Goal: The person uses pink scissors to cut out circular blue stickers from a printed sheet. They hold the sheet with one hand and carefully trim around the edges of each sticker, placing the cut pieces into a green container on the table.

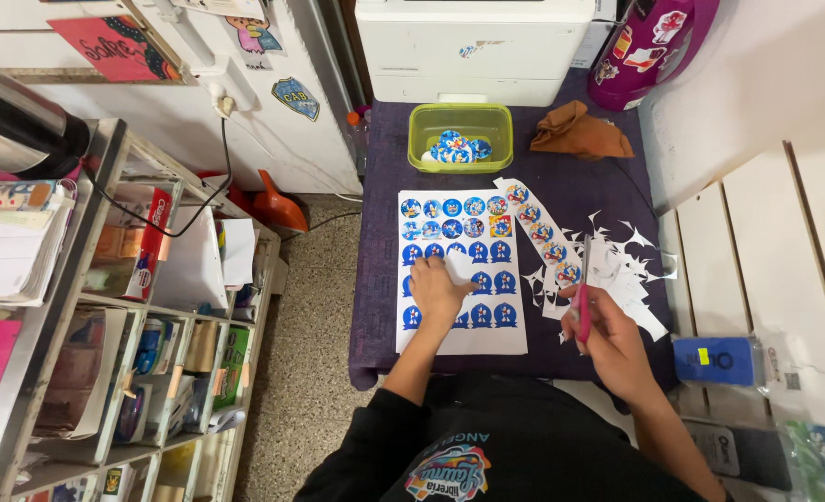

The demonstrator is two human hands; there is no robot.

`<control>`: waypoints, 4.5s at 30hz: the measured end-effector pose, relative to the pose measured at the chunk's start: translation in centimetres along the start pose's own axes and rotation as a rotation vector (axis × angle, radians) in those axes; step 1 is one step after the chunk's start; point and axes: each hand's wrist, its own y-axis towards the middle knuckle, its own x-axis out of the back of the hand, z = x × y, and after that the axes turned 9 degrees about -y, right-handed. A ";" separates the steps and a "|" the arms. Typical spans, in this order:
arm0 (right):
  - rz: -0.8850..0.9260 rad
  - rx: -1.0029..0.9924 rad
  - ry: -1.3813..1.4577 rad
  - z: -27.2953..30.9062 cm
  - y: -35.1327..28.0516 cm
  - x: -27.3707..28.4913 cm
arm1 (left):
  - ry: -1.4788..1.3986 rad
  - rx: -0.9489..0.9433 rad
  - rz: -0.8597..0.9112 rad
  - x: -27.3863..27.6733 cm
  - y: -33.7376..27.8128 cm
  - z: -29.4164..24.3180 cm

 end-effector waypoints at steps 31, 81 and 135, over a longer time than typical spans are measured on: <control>-0.248 -0.012 0.146 8.2 -3.0 -5.8 | -0.135 -1.795 -0.734 14.0 -12.8 -4.0; 0.011 0.472 0.196 10.2 -2.6 -6.2 | -1.457 -0.201 0.221 13.6 -16.3 -11.6; -0.012 0.340 0.024 9.0 -3.1 -3.7 | -1.224 -0.533 0.043 12.9 -14.9 -10.0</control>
